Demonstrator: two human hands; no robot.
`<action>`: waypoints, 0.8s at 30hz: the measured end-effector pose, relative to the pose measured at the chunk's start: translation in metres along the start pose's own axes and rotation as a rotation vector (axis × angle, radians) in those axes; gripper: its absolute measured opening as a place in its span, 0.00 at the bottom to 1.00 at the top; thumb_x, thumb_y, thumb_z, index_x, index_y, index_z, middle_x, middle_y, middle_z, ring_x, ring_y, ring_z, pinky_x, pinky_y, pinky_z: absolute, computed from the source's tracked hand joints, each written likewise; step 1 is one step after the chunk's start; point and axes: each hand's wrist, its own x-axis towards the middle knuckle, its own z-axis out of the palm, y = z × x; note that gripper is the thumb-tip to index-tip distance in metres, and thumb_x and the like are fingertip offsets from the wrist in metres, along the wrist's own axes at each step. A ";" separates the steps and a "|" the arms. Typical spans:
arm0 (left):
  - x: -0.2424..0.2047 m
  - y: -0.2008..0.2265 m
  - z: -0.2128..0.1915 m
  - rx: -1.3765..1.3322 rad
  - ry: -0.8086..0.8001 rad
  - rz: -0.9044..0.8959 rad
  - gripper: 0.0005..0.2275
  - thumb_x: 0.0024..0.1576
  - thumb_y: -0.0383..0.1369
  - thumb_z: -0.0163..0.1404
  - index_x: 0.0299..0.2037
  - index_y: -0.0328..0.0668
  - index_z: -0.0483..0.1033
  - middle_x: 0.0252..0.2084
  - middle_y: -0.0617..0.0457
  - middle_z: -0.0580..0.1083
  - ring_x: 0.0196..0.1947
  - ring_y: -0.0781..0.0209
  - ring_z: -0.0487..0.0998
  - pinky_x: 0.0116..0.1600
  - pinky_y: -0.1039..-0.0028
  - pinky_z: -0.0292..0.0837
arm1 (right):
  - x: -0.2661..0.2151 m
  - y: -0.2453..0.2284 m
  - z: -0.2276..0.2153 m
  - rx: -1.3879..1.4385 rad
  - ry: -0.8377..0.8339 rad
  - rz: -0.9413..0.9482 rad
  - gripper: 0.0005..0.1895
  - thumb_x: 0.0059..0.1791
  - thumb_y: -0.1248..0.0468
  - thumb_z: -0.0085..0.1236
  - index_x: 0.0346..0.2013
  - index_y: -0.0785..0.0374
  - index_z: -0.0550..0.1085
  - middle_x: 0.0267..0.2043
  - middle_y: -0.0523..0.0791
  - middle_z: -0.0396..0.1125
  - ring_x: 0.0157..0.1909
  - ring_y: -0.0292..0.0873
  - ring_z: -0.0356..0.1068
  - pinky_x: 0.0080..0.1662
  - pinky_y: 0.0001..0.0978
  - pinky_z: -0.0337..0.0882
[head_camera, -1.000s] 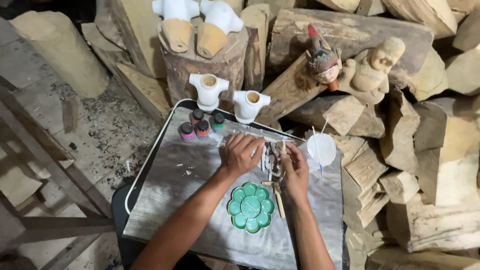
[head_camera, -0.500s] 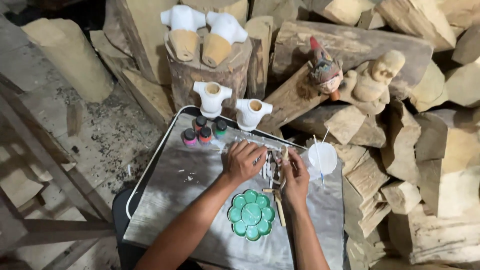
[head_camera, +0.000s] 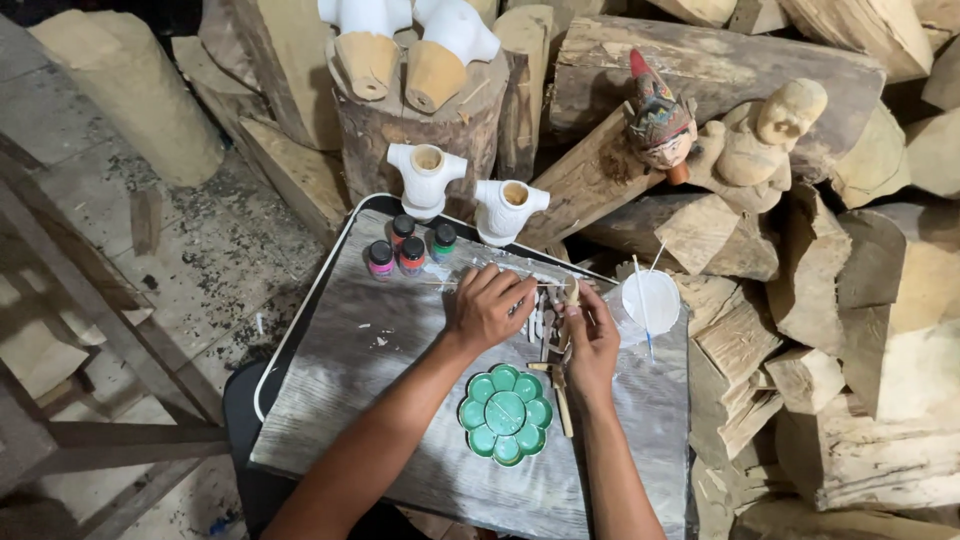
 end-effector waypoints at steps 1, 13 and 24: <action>0.000 0.000 -0.001 -0.001 -0.003 -0.004 0.03 0.57 0.32 0.54 0.37 0.53 0.80 0.26 0.60 0.65 0.25 0.60 0.67 0.30 0.72 0.61 | 0.000 0.001 -0.001 -0.002 0.000 0.004 0.20 0.55 0.75 0.51 0.64 0.71 0.70 0.52 0.53 0.68 0.46 0.46 0.75 0.46 0.33 0.75; 0.001 -0.001 -0.002 -0.031 -0.009 -0.020 0.04 0.58 0.32 0.53 0.37 0.54 0.81 0.26 0.61 0.66 0.25 0.61 0.68 0.30 0.72 0.61 | 0.001 0.004 -0.003 -0.022 0.020 -0.008 0.21 0.54 0.76 0.53 0.63 0.71 0.72 0.51 0.54 0.70 0.45 0.45 0.74 0.45 0.31 0.75; -0.004 -0.004 0.002 -0.044 -0.022 -0.033 0.04 0.58 0.33 0.54 0.39 0.56 0.82 0.26 0.61 0.67 0.26 0.61 0.68 0.31 0.72 0.61 | -0.003 0.010 -0.005 -0.232 -0.002 -0.146 0.23 0.53 0.77 0.56 0.64 0.69 0.73 0.52 0.54 0.71 0.47 0.43 0.70 0.48 0.39 0.75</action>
